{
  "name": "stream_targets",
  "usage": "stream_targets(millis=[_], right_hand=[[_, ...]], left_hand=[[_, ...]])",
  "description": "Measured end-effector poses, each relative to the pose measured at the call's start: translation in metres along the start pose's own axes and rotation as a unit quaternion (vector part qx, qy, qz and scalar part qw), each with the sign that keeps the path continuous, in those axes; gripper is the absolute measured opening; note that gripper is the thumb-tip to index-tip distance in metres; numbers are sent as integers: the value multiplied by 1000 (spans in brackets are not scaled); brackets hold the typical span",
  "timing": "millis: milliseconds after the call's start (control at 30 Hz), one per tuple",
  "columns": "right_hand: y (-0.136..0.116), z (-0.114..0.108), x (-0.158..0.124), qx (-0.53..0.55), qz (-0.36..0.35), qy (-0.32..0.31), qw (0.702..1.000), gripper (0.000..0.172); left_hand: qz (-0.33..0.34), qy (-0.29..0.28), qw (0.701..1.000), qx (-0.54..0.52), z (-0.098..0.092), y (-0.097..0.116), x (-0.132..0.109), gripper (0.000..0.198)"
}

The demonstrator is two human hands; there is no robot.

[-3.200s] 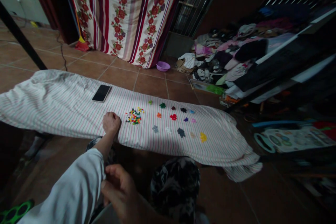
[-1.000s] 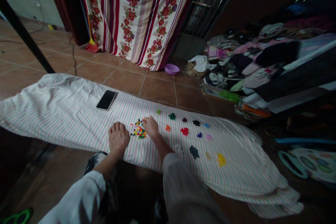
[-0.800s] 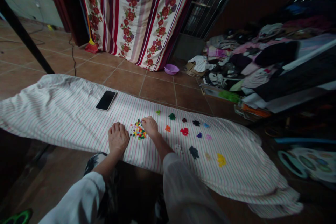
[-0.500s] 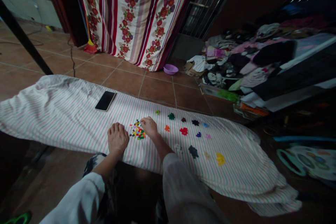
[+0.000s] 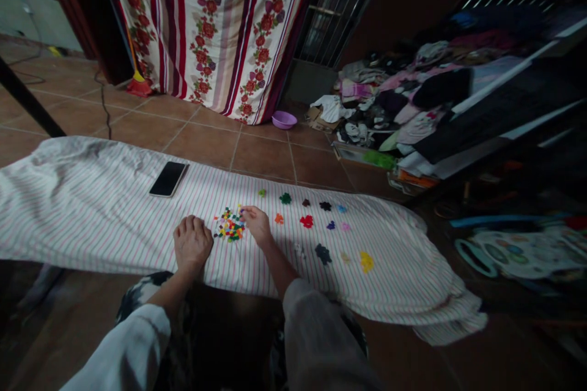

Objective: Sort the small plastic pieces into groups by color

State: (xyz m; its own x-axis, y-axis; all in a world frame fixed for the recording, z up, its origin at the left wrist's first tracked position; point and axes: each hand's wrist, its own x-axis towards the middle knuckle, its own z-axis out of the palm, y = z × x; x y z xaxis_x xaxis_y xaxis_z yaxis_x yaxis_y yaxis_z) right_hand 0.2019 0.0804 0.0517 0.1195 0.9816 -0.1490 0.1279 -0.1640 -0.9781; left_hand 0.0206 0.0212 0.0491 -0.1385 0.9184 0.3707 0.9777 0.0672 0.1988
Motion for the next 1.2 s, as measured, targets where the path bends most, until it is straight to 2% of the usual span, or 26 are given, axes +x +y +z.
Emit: stream_targets(millis=[100,200,333,533,700,800,933,1067,1200], right_hand=[[-3,-5,-8,112,26,14,993,27],[-4,-12,-15,164,34,22,986,37],[-2,-20,-24,180,38,37,982,36],[12,-26,-33,171,28,71,982,31],[19,-46,-43,160,31,70,984,31],[16,-66,-48,161,23,82,983,30],[7,-102,-49,168,-5,137,976,37],[5,-152,-43,151,-14,215,965,44],[13,-207,-36,84,-14,305,949,37]], left_hand=[[3,2,1000,8,0,0,0,23],[1,7,1000,13,3,-1,-1,24],[2,15,1000,16,4,-3,-3,28],[-11,-6,1000,4,1,-1,-2,31],[-15,-13,1000,9,0,0,-3,34],[-13,-14,1000,22,-2,0,-4,36],[-13,-24,999,28,-5,1,-4,37],[-17,-29,999,22,-6,2,-4,37],[-15,-30,999,20,-6,3,-3,38]])
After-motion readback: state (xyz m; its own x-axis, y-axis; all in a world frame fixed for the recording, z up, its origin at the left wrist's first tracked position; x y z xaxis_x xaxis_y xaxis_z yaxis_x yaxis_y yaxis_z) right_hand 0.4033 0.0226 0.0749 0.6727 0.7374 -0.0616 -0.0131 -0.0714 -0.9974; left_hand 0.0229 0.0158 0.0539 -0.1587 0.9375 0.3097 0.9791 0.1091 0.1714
